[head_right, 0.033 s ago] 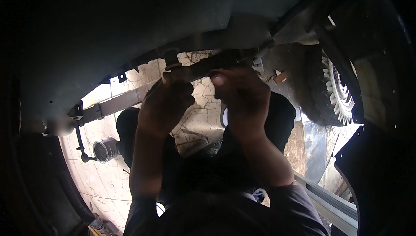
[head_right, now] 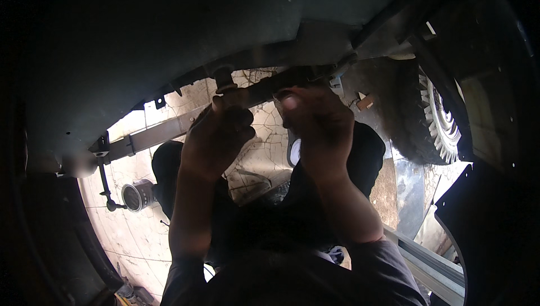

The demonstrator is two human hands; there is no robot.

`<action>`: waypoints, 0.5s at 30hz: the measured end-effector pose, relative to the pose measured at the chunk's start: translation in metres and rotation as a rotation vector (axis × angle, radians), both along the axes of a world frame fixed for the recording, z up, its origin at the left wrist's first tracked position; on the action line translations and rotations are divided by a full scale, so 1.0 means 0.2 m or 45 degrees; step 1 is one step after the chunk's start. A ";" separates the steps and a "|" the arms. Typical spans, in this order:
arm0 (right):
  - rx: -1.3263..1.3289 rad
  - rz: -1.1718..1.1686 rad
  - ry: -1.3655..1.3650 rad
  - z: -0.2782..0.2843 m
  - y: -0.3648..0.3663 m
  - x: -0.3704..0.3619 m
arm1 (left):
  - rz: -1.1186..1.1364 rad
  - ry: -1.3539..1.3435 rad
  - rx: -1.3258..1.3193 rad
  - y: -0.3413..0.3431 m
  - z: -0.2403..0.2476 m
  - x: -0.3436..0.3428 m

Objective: The person lies on the floor beneath a vehicle and uses their hands to manipulate a small component attached to the undercarriage. They repeatedly adjust and tighten the part, occasionally using a hammer to tap it into place.

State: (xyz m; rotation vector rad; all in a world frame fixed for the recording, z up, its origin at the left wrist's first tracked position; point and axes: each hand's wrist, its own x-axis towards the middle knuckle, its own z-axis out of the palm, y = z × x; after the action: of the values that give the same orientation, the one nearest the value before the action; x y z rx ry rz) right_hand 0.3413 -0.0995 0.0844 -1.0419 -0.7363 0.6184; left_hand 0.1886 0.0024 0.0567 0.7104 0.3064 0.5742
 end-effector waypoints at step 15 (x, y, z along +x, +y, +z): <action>-0.148 0.034 0.131 0.02 -0.02 0.02 | -0.027 -0.307 -0.211 -0.01 0.01 0.02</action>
State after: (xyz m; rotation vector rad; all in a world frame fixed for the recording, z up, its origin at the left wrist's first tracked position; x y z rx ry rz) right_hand 0.3451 -0.1037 0.0887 -1.0998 -0.6309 0.7399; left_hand 0.1931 0.0012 0.0588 0.4781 0.1200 0.6001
